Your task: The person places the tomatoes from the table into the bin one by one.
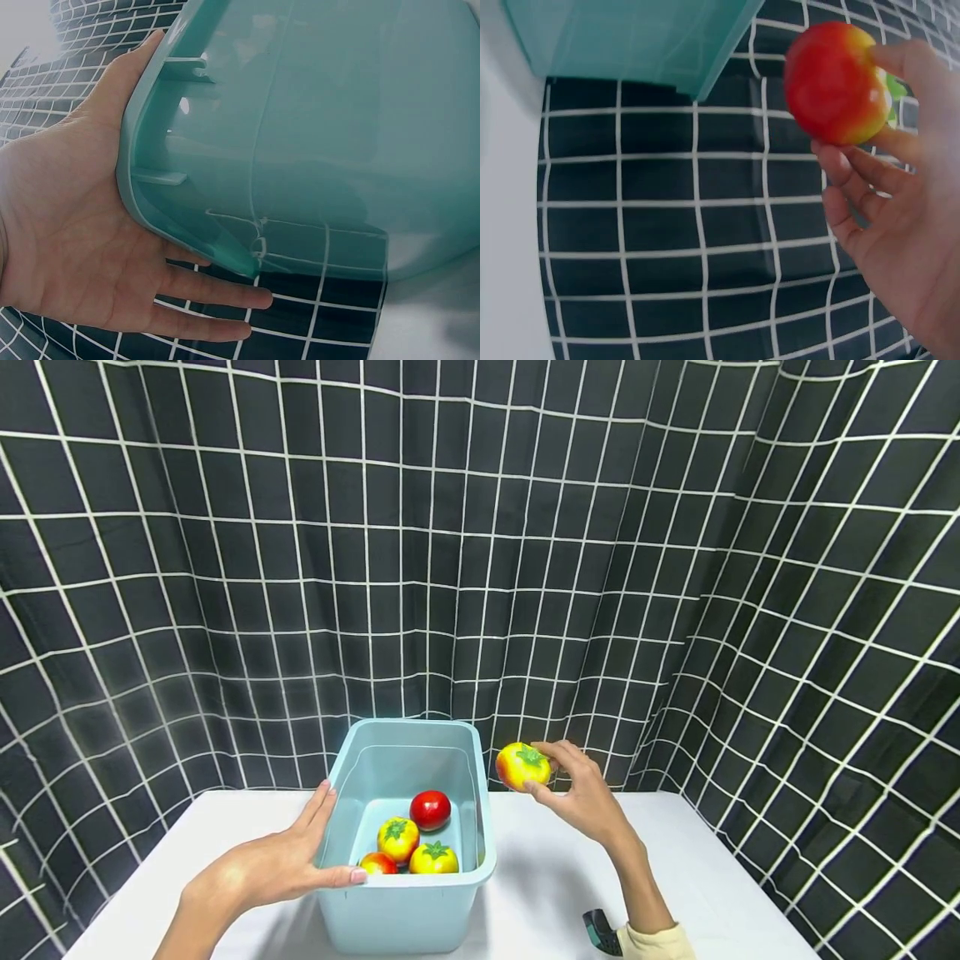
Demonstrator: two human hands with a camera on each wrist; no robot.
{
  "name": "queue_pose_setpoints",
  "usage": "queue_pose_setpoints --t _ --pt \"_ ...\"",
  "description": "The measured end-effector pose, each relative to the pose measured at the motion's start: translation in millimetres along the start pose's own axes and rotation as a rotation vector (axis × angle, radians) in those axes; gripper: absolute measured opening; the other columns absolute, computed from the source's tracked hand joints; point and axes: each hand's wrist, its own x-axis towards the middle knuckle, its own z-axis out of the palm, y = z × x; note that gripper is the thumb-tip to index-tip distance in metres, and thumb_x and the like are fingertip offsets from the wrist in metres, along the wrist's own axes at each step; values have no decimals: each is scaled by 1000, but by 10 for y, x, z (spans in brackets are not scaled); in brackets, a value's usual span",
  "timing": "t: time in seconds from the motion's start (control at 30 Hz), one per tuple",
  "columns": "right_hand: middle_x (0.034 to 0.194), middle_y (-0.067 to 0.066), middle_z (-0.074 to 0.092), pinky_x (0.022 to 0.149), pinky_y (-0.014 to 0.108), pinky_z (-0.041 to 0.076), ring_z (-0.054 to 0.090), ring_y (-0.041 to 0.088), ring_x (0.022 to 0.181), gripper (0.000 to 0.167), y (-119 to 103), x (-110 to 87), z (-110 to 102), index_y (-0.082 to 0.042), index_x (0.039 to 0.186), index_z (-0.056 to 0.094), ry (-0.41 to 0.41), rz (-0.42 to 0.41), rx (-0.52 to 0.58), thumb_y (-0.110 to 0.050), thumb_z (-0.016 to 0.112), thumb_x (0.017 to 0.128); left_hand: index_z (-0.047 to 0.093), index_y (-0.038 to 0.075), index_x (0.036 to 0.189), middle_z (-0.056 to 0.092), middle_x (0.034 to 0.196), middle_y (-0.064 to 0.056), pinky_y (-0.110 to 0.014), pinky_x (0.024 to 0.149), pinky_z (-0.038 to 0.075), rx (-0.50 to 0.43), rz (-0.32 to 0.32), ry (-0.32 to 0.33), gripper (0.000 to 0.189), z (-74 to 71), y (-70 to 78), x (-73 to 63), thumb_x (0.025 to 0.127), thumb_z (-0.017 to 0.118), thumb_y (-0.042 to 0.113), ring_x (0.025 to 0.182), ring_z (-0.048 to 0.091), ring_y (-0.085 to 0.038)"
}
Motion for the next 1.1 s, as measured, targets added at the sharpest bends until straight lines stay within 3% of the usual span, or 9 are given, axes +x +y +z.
queue_pose_setpoints --t 0.13,0.37,0.6,0.93,1.1 --pt "116 0 72 89 35 57 63 14 99 53 -139 24 41 -12 139 65 -4 -41 22 -24 81 90 1 -2 166 -3 176 -24 -63 103 50 -2 3 5 127 0 0 -5 88 68 72 145 48 -49" --pt "138 2 68 105 56 54 65 23 123 60 -369 26 247 -16 145 60 6 -118 35 -26 83 90 2 -3 166 -1 175 -26 -63 103 51 -4 -1 -1 127 -8 -7 3 87 68 71 146 46 -50" --pt "145 3 66 114 53 48 59 23 137 58 -449 7 490 -13 142 61 -81 -206 30 -24 84 90 4 -3 166 -1 175 -26 -63 103 51 -1 1 6 127 14 7 0 87 68 72 143 50 -49" --pt "145 6 66 119 59 41 59 25 140 43 -406 -20 468 -13 135 67 -92 -162 25 -24 79 94 7 -2 166 2 176 -24 -55 93 57 28 -1 19 125 15 53 20 87 67 73 135 60 -43" --pt "146 6 65 119 57 42 58 26 140 40 -371 11 393 -14 135 67 -121 -130 34 -26 75 98 6 -3 166 0 176 -25 -59 104 52 2 35 20 123 -24 31 43 89 66 71 145 49 -47"
